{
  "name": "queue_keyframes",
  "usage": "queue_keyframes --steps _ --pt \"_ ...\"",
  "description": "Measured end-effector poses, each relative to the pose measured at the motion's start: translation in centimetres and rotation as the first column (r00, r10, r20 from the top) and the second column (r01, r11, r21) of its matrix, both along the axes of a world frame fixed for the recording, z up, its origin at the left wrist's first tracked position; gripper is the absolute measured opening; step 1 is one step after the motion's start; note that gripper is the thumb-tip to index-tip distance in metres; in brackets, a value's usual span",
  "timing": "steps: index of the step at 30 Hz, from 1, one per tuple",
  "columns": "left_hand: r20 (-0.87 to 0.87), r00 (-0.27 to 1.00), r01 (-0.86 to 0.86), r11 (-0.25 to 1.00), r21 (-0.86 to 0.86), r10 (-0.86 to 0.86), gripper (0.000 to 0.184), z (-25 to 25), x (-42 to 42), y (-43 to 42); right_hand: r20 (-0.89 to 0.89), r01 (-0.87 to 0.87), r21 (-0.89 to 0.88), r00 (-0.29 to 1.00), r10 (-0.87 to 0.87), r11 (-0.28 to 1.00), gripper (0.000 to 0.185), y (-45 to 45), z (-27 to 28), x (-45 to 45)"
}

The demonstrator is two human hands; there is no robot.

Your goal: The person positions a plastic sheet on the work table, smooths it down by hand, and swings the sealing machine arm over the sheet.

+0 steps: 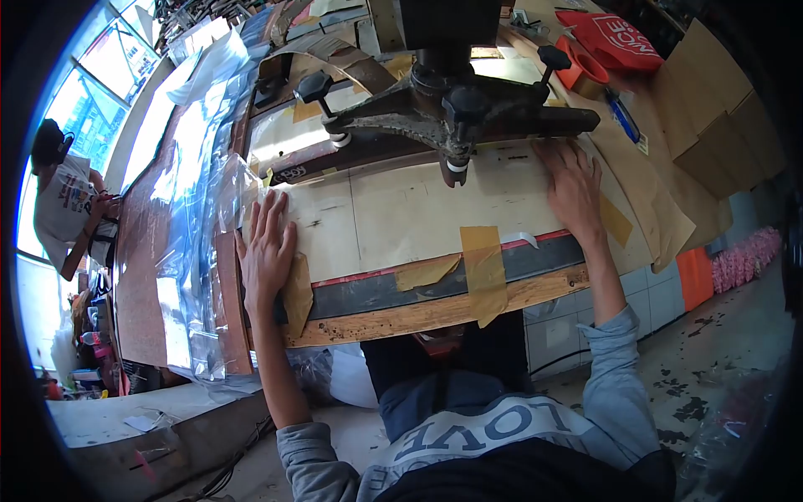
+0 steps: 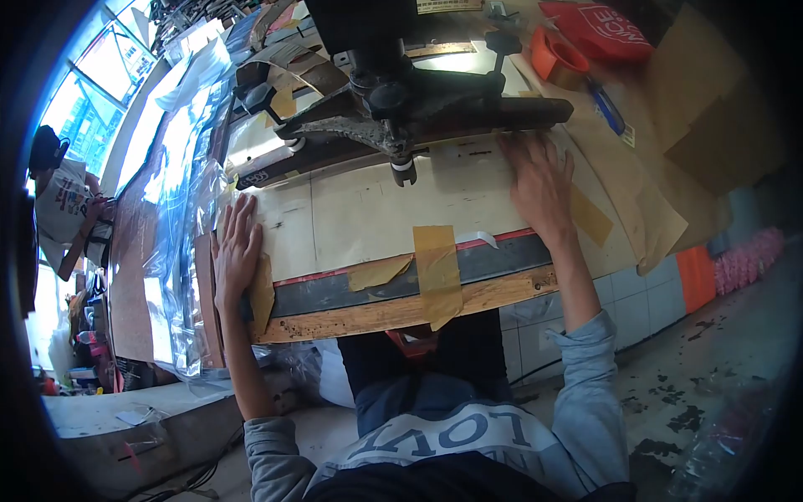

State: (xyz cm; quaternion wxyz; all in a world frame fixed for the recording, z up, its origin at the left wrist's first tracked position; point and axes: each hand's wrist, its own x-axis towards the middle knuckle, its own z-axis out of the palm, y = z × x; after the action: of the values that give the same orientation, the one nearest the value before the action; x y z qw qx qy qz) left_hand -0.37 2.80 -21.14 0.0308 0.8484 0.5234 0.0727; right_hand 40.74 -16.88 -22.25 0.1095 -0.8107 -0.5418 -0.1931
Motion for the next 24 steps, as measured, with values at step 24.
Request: queue_keyframes --steps 24 --pt "0.026 0.999 -0.031 0.998 0.047 0.030 0.051 -0.11 0.12 -0.23 -0.022 -0.009 -0.038 1.000 0.008 0.999 0.054 0.13 0.04 0.25"
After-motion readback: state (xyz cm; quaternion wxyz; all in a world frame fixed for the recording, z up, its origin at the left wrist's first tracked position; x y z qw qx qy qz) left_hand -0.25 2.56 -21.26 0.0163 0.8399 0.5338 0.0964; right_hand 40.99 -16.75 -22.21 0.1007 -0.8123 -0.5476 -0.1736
